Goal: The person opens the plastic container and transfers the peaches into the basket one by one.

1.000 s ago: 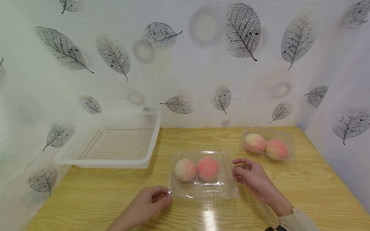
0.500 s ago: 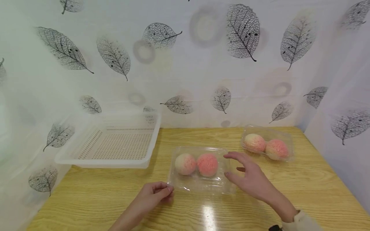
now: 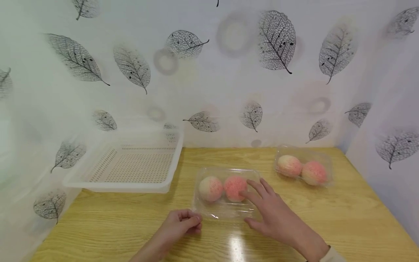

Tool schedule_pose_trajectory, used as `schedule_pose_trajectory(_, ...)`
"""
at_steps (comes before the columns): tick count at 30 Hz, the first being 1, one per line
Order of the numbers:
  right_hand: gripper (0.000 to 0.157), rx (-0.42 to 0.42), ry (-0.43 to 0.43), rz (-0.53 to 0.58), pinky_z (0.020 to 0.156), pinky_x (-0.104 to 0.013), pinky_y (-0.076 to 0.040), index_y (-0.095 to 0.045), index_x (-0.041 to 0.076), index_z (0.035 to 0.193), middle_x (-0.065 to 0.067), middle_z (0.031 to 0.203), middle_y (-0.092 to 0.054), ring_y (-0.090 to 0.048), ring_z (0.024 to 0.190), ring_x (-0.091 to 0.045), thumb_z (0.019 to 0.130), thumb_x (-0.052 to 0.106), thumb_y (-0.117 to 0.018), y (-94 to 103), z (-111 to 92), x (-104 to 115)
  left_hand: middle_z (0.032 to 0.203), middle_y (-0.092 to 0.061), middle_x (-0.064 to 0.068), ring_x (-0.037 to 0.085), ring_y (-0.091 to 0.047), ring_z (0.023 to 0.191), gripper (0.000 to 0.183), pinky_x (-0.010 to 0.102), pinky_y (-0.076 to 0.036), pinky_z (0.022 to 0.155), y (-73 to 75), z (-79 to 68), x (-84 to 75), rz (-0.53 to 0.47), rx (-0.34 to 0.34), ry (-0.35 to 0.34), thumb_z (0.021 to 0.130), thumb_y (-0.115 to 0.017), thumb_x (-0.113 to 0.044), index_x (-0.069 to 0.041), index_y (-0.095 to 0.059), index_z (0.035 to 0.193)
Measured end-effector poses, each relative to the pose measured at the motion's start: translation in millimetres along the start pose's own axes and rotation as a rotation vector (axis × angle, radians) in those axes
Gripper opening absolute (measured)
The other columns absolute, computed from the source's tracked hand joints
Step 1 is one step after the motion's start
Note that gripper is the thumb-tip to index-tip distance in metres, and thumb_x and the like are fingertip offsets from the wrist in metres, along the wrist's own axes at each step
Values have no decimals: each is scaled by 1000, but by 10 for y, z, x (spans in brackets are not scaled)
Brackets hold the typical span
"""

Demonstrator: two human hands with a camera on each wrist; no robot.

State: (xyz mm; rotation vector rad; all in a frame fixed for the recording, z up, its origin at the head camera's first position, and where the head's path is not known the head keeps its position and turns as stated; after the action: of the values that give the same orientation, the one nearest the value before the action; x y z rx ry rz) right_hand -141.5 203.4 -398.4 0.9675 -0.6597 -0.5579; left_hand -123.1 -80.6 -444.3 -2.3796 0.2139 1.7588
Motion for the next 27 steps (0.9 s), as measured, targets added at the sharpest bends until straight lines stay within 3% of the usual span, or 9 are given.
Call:
schedule_pose_trajectory(8,64,29,-14,-96,96,-71,-48,-61,17,137,-17,148,-55,-48,137,-52,80,30,-86,-34,15,44,76,-66,-2,6,-63,65,24,24,-59,66,-52,-65,-46,85,13,2,101,-62,-15,8,-69,97)
schedule_pose_trajectory(15,58,10,75,-226,98,-66,-50,-62,14,130,-17,141,-61,-57,131,-45,81,34,-85,-62,82,124,84,-70,3,9,-62,65,22,28,-60,62,2,-38,-99,138,11,-1,100,-65,-18,4,-67,102)
schedule_pose_trajectory(20,55,-11,118,-214,95,-61,-54,-64,15,126,-17,138,-62,-61,126,-45,79,32,-86,-56,129,131,88,-73,3,9,-67,71,21,31,-62,69,115,15,-106,102,26,21,100,-65,-16,5,-68,103)
schedule_pose_trajectory(27,53,-44,153,-214,94,-57,-56,-66,16,120,-9,126,-67,-65,119,-42,72,25,-85,-63,180,74,87,-74,0,8,-68,74,28,29,-63,71,131,46,-103,28,19,61,102,-62,-19,7,-69,110)
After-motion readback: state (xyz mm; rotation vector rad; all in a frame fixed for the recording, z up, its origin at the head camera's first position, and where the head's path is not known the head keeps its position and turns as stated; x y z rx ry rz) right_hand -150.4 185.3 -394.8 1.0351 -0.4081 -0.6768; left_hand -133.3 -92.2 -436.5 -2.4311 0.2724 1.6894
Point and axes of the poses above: each hand's wrist, its own z-axis towards the middle knuckle, its own y-axis out of the back of the hand, x = y × z, the point moved 2 cm from there along z, towards the middle knuckle
